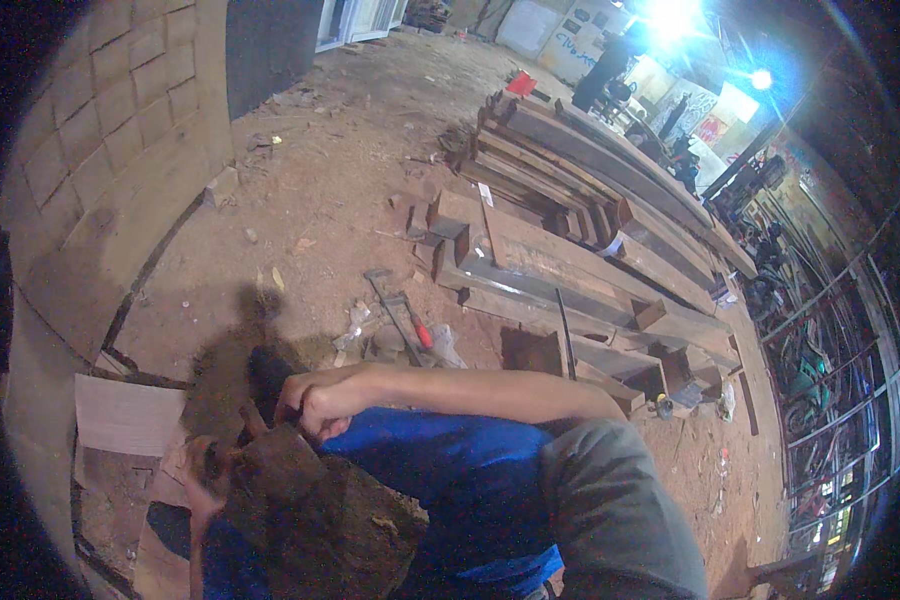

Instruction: The person uses a chisel and a wooden mallet to carve out pieces of a wooden block. They hold the chisel against the wood and strike it with the mallet while sitting near wood shavings.

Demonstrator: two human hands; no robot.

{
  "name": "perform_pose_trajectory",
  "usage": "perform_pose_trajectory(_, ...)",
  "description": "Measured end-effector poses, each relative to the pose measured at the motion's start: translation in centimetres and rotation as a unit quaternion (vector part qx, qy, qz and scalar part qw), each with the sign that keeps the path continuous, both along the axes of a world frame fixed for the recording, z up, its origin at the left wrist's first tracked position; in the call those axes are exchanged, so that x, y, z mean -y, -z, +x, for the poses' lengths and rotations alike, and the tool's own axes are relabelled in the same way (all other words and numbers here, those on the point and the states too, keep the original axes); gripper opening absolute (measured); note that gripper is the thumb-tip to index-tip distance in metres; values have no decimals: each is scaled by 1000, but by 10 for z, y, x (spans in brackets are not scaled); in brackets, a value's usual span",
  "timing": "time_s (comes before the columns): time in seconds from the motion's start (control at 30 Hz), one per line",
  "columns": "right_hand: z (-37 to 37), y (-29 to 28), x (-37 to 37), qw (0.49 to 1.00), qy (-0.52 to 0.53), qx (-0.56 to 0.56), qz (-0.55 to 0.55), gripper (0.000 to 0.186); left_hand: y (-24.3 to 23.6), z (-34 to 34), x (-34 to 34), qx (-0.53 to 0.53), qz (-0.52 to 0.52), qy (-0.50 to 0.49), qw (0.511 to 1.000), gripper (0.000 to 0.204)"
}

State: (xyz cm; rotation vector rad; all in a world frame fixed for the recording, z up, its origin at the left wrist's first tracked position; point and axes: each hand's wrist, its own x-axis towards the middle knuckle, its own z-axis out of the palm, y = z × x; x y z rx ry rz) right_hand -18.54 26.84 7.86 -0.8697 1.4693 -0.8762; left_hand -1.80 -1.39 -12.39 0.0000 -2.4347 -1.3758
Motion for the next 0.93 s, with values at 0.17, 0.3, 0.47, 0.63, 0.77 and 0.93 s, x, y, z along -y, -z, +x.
perform_pose_trajectory(0.17,2,-6,2,1000,13,6,-2,20,9,1,2,-52,-30,0,998,47)
perform_pose_trajectory(0.3,5,-7,1,1000,15,18,11,21,-6,0,0,-51,-46,18,997,48)
perform_pose_trajectory(0.47,-4,18,3,999,-34,-33,7,33,8,9,10,-51,-95,-3,994,47)
perform_pose_trajectory(0.63,-35,94,-35,959,-118,-214,-146,41,4,-8,-9,-11,-104,35,994,46)
perform_pose_trajectory(0.77,-19,28,-2,990,49,-109,-77,38,-8,14,15,12,-87,-54,995,45)
perform_pose_trajectory(0.93,3,30,-23,986,148,-65,-45,36,-2,-6,7,-35,-100,-32,994,43)
